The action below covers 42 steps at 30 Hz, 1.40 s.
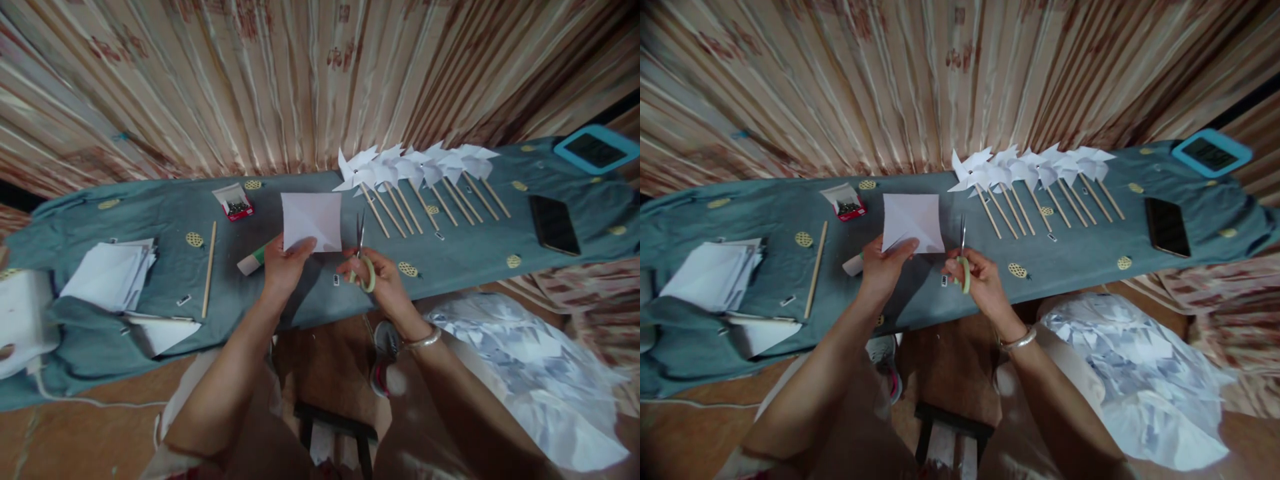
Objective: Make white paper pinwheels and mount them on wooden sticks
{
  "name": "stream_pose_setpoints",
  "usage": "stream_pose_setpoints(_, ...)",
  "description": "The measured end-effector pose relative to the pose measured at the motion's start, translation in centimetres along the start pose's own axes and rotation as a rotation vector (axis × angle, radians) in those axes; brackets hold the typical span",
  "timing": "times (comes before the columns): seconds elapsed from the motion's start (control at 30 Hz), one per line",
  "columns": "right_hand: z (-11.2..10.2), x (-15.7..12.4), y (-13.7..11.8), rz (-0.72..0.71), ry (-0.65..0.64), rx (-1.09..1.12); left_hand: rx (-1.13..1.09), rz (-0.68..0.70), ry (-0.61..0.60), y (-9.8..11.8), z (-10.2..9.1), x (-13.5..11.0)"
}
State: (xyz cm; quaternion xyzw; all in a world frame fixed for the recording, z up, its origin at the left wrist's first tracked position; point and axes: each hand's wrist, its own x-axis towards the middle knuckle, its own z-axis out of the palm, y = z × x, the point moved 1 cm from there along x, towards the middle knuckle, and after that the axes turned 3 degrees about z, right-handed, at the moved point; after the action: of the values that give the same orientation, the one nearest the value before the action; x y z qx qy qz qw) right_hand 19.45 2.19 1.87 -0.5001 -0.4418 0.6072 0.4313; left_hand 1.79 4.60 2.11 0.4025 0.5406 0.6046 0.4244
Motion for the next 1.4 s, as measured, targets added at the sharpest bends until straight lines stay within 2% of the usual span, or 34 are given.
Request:
stream_pose_setpoints(0.17, -1.9, -1.7, -0.5, 0.089, -0.239, -0.193, 0.037, 0.021, -0.01, 0.3, -0.8, 0.8)
stream_pose_setpoints(0.37, -3.1, -1.9, -0.3, 0.179, -0.355, -0.236, -0.021, -0.03, -0.047, 0.5, -0.7, 1.0)
stream_pose_setpoints(0.67, -3.1, -1.7, -0.8, 0.214, -0.395, -0.226, -0.024, -0.098, -0.105, 1.0, 0.0, 0.3)
stream_pose_setpoints(1.4, -3.0, -1.8, -0.8, 0.188, -0.39, -0.191, -0.005, -0.066, -0.126, 0.3, 0.0, 0.2)
